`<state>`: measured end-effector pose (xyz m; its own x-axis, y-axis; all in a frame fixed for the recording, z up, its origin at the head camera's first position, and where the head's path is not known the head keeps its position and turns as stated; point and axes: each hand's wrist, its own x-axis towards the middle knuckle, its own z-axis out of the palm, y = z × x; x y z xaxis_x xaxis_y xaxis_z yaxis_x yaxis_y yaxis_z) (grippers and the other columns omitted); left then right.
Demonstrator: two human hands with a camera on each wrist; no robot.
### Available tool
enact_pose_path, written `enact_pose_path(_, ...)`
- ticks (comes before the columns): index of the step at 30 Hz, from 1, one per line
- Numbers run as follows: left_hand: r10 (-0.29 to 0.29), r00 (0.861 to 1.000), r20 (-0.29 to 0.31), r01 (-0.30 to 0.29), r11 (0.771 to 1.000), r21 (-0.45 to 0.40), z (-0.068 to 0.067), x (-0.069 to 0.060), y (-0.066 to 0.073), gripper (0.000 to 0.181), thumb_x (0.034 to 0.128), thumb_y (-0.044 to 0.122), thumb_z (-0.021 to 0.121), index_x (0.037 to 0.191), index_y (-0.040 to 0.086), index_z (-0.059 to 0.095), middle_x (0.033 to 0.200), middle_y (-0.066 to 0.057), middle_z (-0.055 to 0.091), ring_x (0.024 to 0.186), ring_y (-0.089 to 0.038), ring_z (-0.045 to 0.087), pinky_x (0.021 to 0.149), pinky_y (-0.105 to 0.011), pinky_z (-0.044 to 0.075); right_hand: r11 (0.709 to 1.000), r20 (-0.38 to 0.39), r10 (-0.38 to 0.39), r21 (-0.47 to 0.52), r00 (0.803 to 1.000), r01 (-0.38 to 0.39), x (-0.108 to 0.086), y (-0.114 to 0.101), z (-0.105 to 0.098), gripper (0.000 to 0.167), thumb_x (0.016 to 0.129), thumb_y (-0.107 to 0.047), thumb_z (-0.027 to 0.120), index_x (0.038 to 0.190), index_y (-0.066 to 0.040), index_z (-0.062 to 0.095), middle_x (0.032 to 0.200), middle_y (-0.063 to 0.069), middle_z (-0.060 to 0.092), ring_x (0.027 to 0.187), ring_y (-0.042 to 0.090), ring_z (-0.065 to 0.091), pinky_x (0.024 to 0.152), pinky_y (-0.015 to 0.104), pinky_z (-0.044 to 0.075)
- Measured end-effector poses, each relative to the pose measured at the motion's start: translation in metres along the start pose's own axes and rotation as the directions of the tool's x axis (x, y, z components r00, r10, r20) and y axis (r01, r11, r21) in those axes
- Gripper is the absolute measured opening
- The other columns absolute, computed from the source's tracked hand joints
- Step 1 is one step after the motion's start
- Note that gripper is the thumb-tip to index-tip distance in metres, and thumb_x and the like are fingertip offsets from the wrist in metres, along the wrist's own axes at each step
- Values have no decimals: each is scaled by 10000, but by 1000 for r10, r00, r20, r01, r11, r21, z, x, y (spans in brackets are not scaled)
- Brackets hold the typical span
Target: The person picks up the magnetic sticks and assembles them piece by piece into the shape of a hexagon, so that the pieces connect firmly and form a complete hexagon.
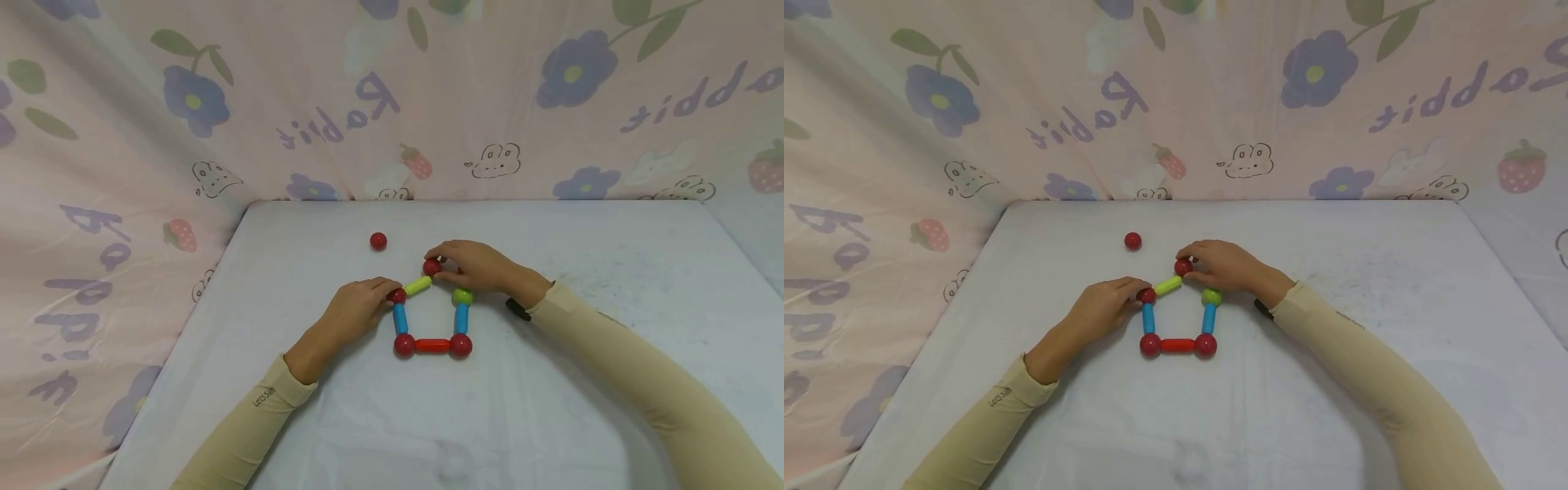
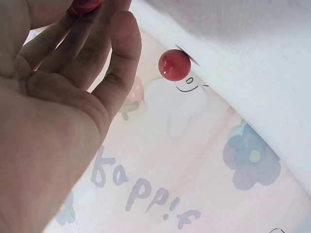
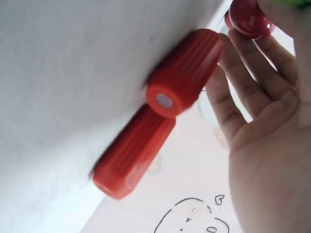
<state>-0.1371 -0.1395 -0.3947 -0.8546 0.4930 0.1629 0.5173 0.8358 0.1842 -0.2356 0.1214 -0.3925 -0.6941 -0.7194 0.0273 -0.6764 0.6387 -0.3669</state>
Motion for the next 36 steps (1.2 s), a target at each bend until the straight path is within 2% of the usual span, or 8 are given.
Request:
enact_pose_path(10, 3, 1000, 0, -3, 1000, -9, 0, 0, -1, 376, 922, 191, 716, 1290, 159, 648, 1202, -5, 720, 1034, -170, 711, 911, -348, 580, 1000, -5, 7, 0, 1000, -7, -1, 1, 1, 489, 907, -378, 722, 1338, -177, 605, 1199, 25, 681, 889, 140, 631, 848, 362, 579)
enact_pose_path(17, 12, 1000, -9, -12, 1000, -15, -1, -1, 0, 367, 925, 188, 713, 1285, 157, 648, 1194, -7, 723, 1014, -175, 714, 898, -350, 583, 1000, 6, 8, 7, 1000, -8, -3, 3, 2, 493, 910, -374, 719, 1342, -170, 598, 1192, 25, 681, 875, 121, 627, 846, 355, 578)
enact_pose_path(36, -3, 1000, 22, 3, 1000, 9, -3, -1, 3, 386, 920, 216, 721, 1294, 156, 643, 1212, -12, 715, 1036, -175, 706, 916, -345, 577, 1000, -5, -15, 21, 1000, 15, -6, 4, 3, 472, 909, -358, 724, 1325, -165, 613, 1132, 5, 694, 869, 116, 614, 827, 334, 569)
